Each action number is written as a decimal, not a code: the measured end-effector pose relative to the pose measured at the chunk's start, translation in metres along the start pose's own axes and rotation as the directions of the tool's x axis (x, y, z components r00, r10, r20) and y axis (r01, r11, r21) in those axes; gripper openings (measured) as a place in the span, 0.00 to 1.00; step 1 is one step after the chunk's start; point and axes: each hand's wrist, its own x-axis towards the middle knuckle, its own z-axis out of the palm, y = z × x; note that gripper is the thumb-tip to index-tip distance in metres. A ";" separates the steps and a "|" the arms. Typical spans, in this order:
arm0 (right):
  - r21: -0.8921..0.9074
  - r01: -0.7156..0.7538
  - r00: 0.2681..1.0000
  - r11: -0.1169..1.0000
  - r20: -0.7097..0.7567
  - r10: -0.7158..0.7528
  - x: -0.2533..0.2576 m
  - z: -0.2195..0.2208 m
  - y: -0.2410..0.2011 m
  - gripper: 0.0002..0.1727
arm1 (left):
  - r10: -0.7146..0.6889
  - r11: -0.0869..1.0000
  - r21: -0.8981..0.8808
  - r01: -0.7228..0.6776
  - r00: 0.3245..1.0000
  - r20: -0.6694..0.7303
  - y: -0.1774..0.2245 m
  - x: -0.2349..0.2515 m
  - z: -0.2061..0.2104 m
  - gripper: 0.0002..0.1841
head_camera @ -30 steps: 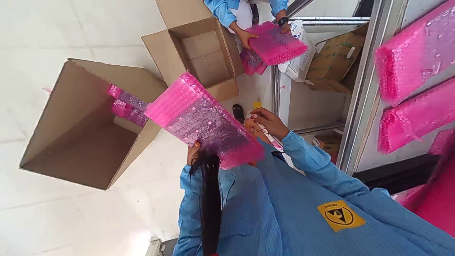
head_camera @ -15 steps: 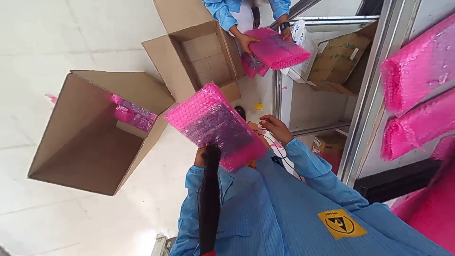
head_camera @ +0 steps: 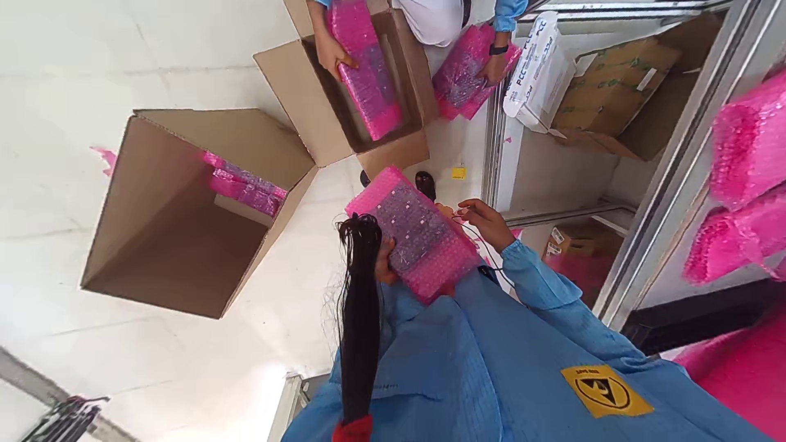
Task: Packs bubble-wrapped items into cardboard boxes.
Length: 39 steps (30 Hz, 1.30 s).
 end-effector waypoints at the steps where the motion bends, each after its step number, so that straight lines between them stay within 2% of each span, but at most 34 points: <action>1: -0.005 0.001 1.000 1.000 -0.002 -0.001 0.000 0.001 0.001 0.20 | 0.015 1.000 -0.004 -0.015 1.000 -0.010 -0.007 0.005 -0.005 0.16; 4: -0.031 -0.005 1.000 1.000 -0.004 0.005 0.000 0.004 0.008 0.20 | -0.027 1.000 -0.018 0.025 0.997 -0.074 -0.022 0.017 -0.013 0.17; 7: -0.069 -0.018 1.000 0.997 0.013 0.018 -0.003 0.011 0.025 0.21 | -0.072 0.994 0.075 0.082 0.989 -0.127 -0.028 0.024 -0.013 0.17; 12: -0.146 -0.078 0.991 0.986 0.096 0.093 -0.017 0.027 0.050 0.22 | -0.016 0.968 0.240 0.070 0.976 -0.218 -0.050 0.043 -0.014 0.27; 17: -0.160 -0.108 0.976 0.981 0.172 0.135 -0.026 0.039 0.072 0.20 | 0.071 0.949 0.315 0.002 0.973 -0.219 -0.062 0.047 -0.014 0.30; 25: -0.135 -0.111 0.979 0.985 0.153 0.131 -0.028 0.036 0.097 0.20 | 0.146 0.942 0.326 -0.074 0.968 -0.203 -0.077 0.044 -0.013 0.30; 28: -0.139 -0.097 0.984 0.986 0.133 0.116 -0.031 0.034 0.103 0.20 | 0.147 0.928 0.367 -0.064 0.968 -0.201 -0.081 0.043 -0.015 0.32; 32: -0.114 -0.094 0.986 0.989 0.124 0.108 -0.031 0.033 0.109 0.20 | 0.135 0.924 0.379 -0.044 0.967 -0.218 -0.084 0.042 -0.014 0.28; 39: -0.092 -0.079 0.989 0.993 0.121 0.090 -0.030 0.034 0.112 0.20 | 0.149 0.924 0.379 -0.060 0.966 -0.210 -0.091 0.049 -0.020 0.30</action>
